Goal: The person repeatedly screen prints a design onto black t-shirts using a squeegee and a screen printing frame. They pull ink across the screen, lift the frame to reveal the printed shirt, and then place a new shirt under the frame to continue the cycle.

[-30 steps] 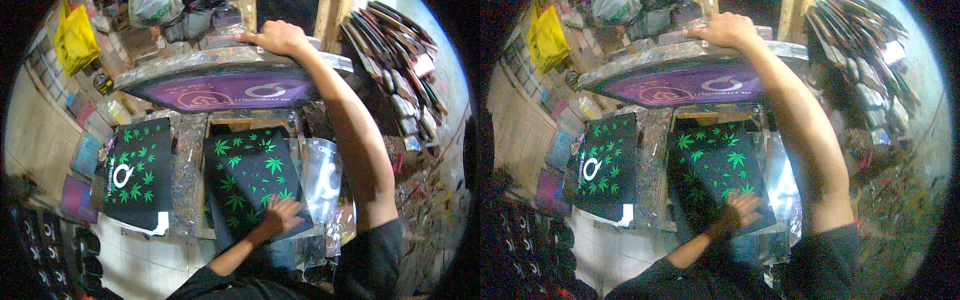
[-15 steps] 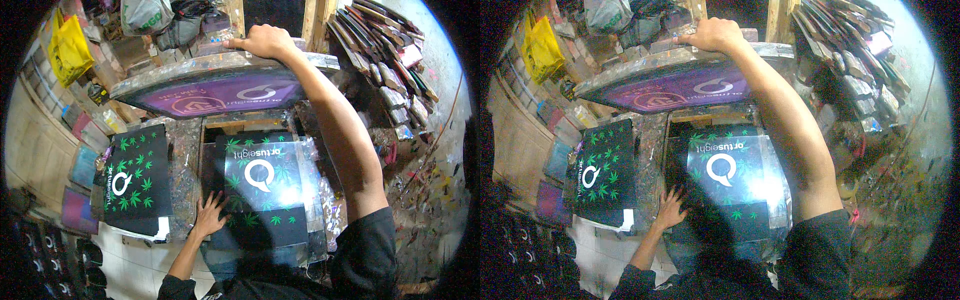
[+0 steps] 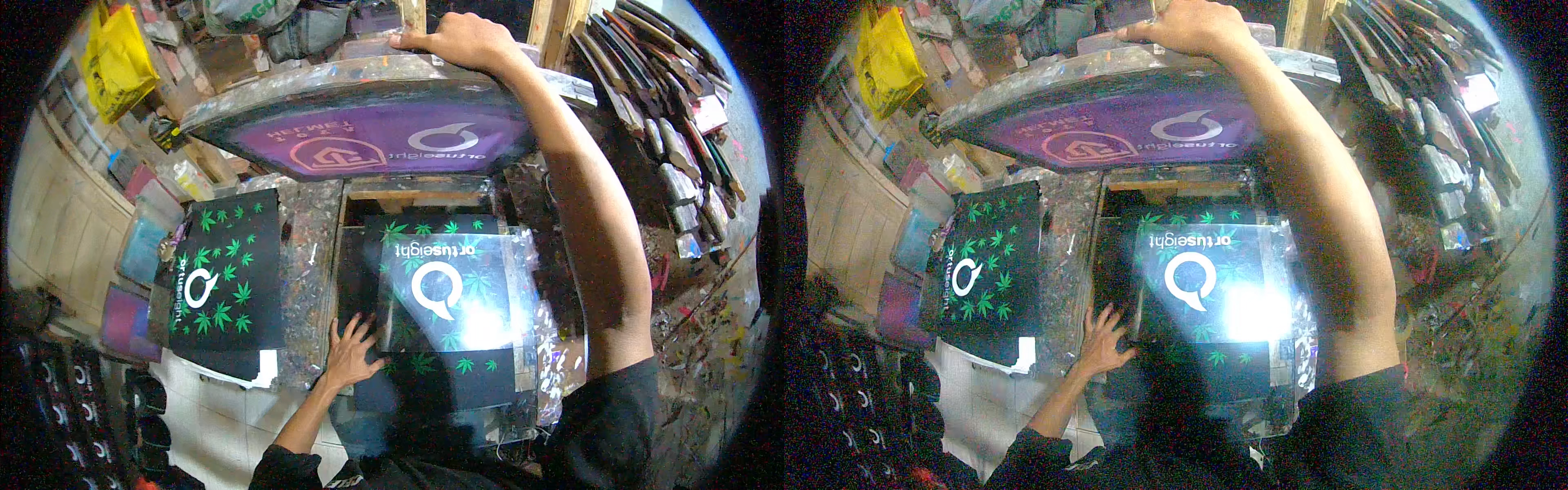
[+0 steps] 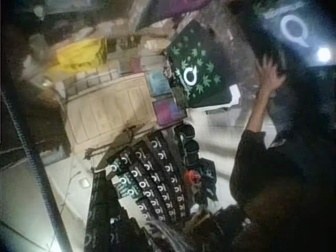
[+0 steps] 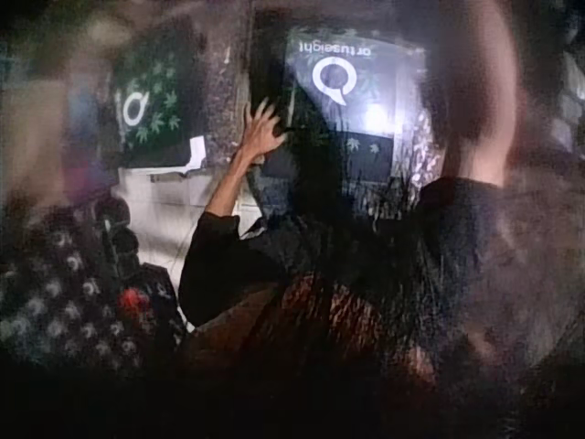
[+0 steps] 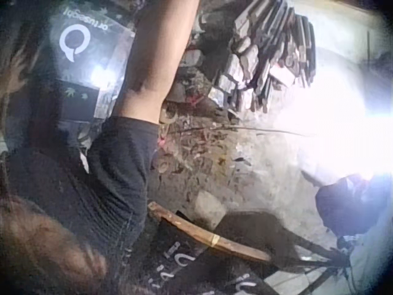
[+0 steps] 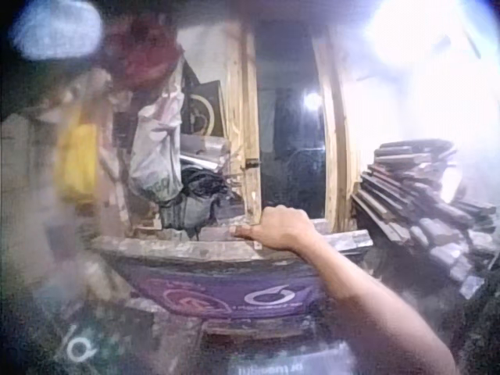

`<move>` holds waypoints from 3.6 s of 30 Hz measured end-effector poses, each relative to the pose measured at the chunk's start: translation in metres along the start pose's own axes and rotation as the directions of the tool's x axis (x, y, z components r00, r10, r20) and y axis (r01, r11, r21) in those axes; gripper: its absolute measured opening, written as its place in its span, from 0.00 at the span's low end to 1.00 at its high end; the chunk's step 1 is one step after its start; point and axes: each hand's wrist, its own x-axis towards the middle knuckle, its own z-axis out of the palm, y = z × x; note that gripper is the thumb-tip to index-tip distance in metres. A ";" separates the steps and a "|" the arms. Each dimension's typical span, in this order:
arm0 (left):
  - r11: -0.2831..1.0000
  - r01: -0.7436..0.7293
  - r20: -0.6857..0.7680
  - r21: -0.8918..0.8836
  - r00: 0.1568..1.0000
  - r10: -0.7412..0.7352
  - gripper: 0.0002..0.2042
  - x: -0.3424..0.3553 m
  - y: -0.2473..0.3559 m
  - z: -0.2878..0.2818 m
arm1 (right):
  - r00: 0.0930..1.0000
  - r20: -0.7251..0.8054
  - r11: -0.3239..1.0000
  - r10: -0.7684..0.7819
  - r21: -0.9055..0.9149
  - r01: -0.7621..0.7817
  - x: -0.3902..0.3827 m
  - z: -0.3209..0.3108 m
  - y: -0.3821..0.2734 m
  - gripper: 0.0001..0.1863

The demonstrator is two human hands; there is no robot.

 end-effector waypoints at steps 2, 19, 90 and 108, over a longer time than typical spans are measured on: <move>1.000 0.006 -0.003 -0.016 1.000 -0.006 0.29 0.002 0.003 0.000 | 1.000 -0.004 1.000 -0.004 -0.006 0.004 0.004 0.000 0.001 0.58; 0.656 -0.146 -0.190 -0.740 0.982 0.004 0.35 0.080 0.148 -0.031 | 0.987 -0.154 0.999 -0.035 0.026 0.039 -0.098 -0.005 -0.026 0.46; 0.998 0.032 0.140 -0.052 0.990 -0.025 0.27 0.110 0.041 -0.046 | 0.804 0.479 0.920 -0.352 0.335 0.203 -0.349 0.245 0.058 0.12; 0.995 -0.095 -0.057 -0.037 0.994 0.093 0.26 0.216 -0.014 -0.031 | 0.928 0.347 0.971 -0.137 0.230 0.057 -0.295 0.278 0.072 0.22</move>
